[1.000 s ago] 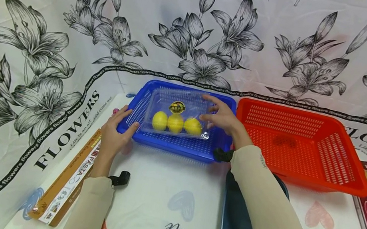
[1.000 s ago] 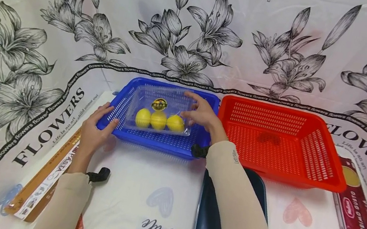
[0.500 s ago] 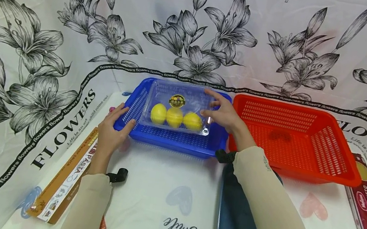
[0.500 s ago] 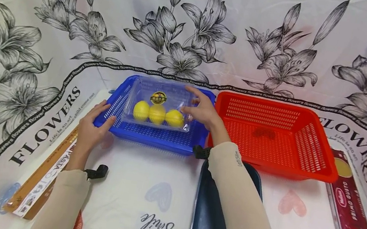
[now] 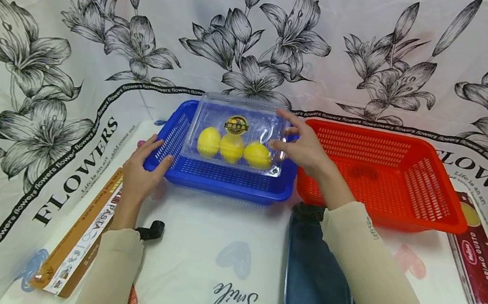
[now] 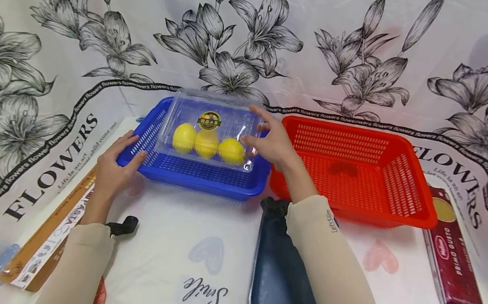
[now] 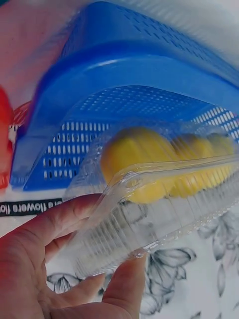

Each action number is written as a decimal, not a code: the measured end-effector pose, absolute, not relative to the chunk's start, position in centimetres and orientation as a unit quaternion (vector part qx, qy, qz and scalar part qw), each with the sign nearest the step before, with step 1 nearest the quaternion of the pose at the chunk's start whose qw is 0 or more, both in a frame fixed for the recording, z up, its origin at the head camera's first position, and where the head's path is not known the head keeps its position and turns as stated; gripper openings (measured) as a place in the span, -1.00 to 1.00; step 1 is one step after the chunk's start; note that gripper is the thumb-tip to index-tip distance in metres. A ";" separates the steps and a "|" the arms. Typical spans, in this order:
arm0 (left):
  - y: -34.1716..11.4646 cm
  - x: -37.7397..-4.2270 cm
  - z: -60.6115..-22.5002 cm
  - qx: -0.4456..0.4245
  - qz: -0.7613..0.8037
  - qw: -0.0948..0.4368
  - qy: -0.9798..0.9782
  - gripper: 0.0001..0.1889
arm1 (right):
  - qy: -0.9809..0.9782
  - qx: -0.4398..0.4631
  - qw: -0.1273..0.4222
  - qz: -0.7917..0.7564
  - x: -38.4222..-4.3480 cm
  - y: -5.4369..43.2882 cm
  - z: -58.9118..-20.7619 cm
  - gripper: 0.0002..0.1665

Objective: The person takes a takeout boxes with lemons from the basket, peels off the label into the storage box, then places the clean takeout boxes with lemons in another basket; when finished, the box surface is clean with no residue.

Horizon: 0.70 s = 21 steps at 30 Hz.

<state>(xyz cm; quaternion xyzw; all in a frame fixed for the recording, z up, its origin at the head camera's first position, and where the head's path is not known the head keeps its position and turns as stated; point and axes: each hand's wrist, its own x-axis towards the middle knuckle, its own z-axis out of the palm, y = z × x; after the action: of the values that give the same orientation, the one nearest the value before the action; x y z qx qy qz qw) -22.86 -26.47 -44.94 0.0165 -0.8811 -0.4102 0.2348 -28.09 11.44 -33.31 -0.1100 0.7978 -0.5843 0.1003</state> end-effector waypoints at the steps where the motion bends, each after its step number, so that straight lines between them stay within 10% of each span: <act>1: -26.5 -22.8 -44.9 0.017 -0.410 0.235 -0.881 -0.40 | 0.798 -0.110 0.097 -0.585 -27.8 11.6 -33.1 -0.04; 21: -26.4 -22.8 -44.8 0.018 -0.418 0.224 -0.880 -0.37 | 0.823 -0.112 0.069 -0.552 -21.4 15.0 -32.1 -0.06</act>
<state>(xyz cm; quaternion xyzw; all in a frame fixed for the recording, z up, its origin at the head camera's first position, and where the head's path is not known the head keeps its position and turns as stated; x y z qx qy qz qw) -22.75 -26.39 -44.82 0.0176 -0.8802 -0.4178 0.2245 -21.39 14.97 -32.11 -0.1124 0.8234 -0.5519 0.0690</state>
